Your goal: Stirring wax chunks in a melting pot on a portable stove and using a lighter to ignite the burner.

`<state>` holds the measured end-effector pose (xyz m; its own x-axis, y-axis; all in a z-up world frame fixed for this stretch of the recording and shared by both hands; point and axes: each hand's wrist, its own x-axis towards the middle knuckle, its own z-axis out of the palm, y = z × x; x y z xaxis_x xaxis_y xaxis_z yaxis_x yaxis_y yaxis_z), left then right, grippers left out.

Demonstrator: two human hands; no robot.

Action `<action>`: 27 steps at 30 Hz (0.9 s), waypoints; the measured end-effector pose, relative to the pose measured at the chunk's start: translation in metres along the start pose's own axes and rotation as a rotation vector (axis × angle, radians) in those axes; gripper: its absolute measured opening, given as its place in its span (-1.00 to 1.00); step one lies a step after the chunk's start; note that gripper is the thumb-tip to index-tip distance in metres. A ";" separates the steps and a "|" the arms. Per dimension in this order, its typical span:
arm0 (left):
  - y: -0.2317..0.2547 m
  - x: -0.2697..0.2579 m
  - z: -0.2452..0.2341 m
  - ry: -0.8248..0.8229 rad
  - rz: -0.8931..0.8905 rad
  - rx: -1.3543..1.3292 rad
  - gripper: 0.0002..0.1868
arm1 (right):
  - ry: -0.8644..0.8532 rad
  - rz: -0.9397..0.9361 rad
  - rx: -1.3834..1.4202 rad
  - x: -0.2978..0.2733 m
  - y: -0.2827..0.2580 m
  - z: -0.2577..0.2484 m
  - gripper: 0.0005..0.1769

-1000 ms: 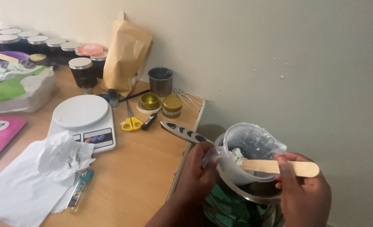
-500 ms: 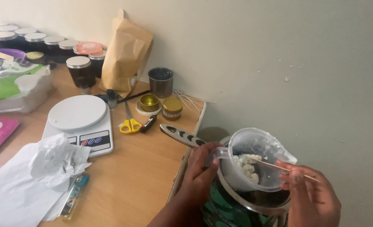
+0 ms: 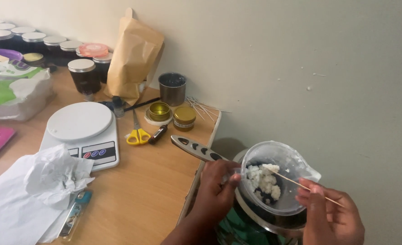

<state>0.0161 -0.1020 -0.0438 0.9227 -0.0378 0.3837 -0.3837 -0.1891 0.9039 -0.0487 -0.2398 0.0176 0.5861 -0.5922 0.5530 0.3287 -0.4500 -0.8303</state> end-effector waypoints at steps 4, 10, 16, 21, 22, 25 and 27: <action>-0.001 0.001 0.000 0.001 0.088 0.055 -0.78 | -0.068 -0.047 0.036 0.001 -0.004 -0.002 -0.75; -0.003 0.001 0.001 -0.043 0.122 0.071 -0.66 | -0.088 -0.035 -0.288 0.046 0.006 -0.014 -0.53; 0.000 0.001 -0.001 -0.038 0.136 0.061 -0.74 | -0.287 -0.112 -0.193 0.102 -0.015 -0.003 -0.73; 0.006 0.002 -0.003 -0.053 0.113 0.055 -0.71 | -0.290 -0.175 -0.350 0.118 -0.015 -0.002 -0.61; 0.008 0.001 -0.003 -0.051 0.104 0.038 -0.73 | -0.288 -0.233 -0.377 0.122 -0.010 -0.003 -0.59; 0.005 0.001 -0.003 -0.061 0.132 0.044 -0.73 | -0.327 -0.174 -0.177 0.129 -0.012 -0.004 -0.55; 0.006 0.000 -0.002 -0.069 0.107 0.031 -0.75 | -0.339 -0.160 -0.169 0.140 -0.001 -0.007 -0.53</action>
<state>0.0140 -0.1009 -0.0374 0.8776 -0.1265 0.4624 -0.4793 -0.2111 0.8519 0.0274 -0.3267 0.0963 0.7577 -0.2646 0.5966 0.3256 -0.6390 -0.6969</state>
